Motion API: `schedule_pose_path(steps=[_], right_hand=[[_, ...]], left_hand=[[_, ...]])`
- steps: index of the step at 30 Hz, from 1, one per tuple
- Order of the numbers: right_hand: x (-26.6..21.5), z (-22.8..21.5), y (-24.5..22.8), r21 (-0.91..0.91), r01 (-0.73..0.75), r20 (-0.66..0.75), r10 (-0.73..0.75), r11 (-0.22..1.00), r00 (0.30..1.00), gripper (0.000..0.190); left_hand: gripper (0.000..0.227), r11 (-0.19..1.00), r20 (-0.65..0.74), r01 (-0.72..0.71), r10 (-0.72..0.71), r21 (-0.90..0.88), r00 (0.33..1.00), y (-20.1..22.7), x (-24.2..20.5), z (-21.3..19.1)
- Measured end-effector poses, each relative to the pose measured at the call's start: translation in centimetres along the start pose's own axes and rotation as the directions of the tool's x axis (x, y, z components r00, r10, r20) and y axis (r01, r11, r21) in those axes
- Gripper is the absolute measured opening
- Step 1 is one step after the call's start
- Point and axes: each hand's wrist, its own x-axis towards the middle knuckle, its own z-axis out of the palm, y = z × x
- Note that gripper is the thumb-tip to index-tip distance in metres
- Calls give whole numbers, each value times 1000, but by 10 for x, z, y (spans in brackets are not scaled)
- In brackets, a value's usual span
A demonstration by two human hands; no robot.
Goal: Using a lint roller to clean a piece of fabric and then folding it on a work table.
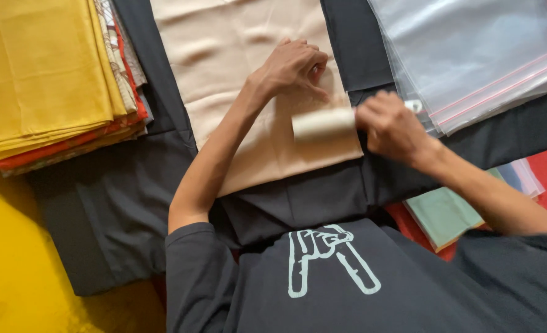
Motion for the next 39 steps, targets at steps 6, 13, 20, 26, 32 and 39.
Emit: schedule_pose_path(steps=[6, 13, 20, 26, 32, 39], right_hand=[[-32, -17, -30, 124, -3, 61, -5, 992, 998, 24], [22, -6, 4, -46, -10, -100, 6, 999, 995, 14], [-10, -4, -18, 6, 9, -35, -9, 1000, 999, 21], [-27, -13, -28, 68, 9, 89, -15, 998, 996, 25], [27, -5, -4, -17, 10, -98, -12, 1000, 995, 16], [-14, -4, -31, 55, 14, -8, -13, 998, 1000, 19]], left_hand=[[61, 1000, 13, 14, -14, 6, 1000, -2, -1, 1], [44, 997, -1, 1, -1, 80, 1000, 1, -3, 0], [59, 1000, -11, -19, 19, -1, 1000, -1, -2, 1], [62, 1000, 23, 5, -5, 26, 1000, 1, -1, -1], [52, 998, -2, -19, 19, 67, 1000, 1, -4, -2], [60, 999, -6, -38, 38, 15, 999, -2, -4, -1]])
